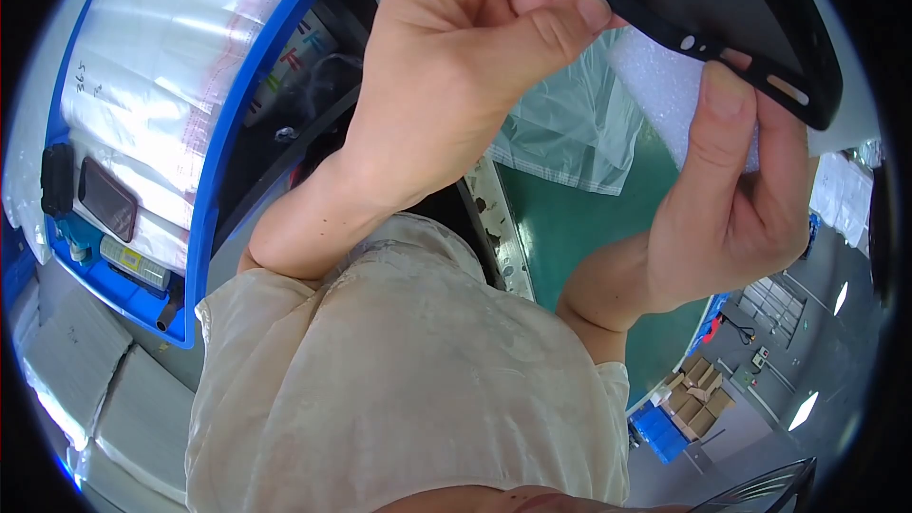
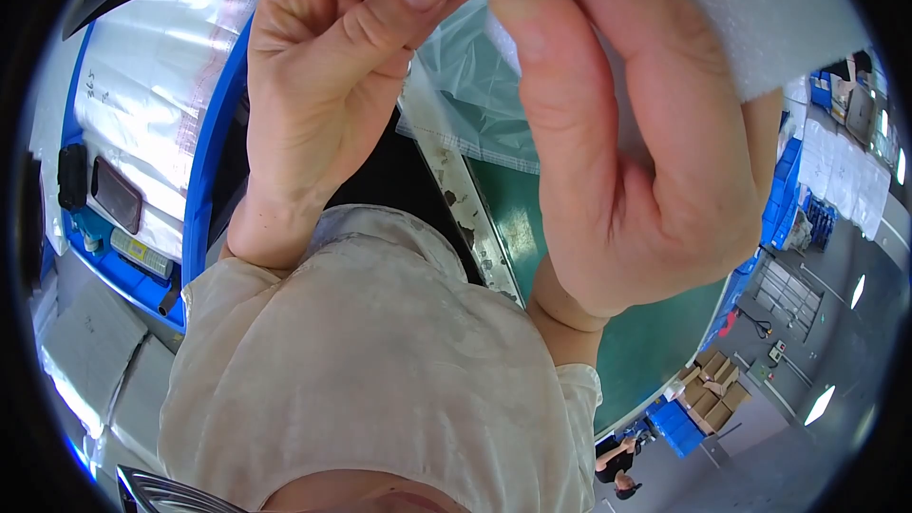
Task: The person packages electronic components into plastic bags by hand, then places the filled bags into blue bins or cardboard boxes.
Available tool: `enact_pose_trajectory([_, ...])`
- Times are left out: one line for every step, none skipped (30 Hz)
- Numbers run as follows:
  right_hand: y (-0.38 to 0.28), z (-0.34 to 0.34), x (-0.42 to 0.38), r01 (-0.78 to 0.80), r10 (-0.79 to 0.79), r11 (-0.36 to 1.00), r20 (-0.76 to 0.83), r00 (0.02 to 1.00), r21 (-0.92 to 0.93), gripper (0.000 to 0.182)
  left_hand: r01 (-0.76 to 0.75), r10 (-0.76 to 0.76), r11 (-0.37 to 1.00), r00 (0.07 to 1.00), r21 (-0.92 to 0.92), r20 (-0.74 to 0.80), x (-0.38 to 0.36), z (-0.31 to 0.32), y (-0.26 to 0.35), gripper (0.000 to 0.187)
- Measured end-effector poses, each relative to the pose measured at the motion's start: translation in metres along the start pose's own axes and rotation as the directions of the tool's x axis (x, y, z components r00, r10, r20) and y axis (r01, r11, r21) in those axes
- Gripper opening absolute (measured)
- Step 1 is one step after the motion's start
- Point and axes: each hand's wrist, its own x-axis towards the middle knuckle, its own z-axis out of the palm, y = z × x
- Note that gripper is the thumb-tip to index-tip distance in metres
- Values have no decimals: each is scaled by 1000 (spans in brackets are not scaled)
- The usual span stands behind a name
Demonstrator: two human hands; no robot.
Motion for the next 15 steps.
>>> enact_pose_trajectory([1,-1,4,25,-24,999,31,999,-35,14,2,-2,1000,1000,4,-1,0,0,-1,36])
enact_pose_trajectory([2,-1,5,52,-48,996,62,997,-67,14,3,-3,1000,1000,9,-2,1,-1,-1,36])
enact_pose_trajectory([1,0,4,52,-48,997,63,997,-65,14,5,-5,1000,1000,13,-4,-5,0,1,37])
enact_pose_trajectory([-4,2,3,36,-29,995,69,997,-90,16,7,-7,1000,1000,18,-6,-4,-1,0,37])
enact_pose_trajectory([-13,8,7,19,-11,994,77,997,-111,17,7,-7,1000,1000,25,-15,-1,-2,1,37])
enact_pose_trajectory([-20,13,7,2,7,993,77,997,-116,19,3,-2,999,1000,49,-26,8,-4,-2,38])
enact_pose_trajectory([-20,12,7,-44,73,974,127,989,-221,21,-6,11,996,999,92,-49,13,-2,0,38])
enact_pose_trajectory([-15,7,7,-80,135,952,172,976,-295,24,-23,37,987,996,159,-85,28,1,-4,38])
enact_pose_trajectory([-3,6,5,-179,250,934,206,946,-308,24,-46,83,965,987,257,-134,22,-18,22,39])
enact_pose_trajectory([16,3,-1,-264,349,913,260,901,-309,25,45,38,971,940,235,-339,20,-13,21,23])
enact_pose_trajectory([55,3,-15,-334,354,935,306,883,-117,28,-324,311,946,930,-34,-198,38,-26,-14,28])
enact_pose_trajectory([74,9,-19,-403,383,915,369,846,-26,35,-281,261,957,941,-69,-215,37,-34,-19,40])
enact_pose_trajectory([95,13,-25,-388,371,921,315,874,-8,43,-281,263,957,946,-77,-188,39,-45,-26,47])
enact_pose_trajectory([76,27,-18,-279,272,960,232,934,-2,46,-278,259,959,941,-60,-216,40,-61,-45,57])
enact_pose_trajectory([59,37,-10,-169,171,985,132,976,-28,49,-260,283,957,930,125,-235,38,-76,-50,52])
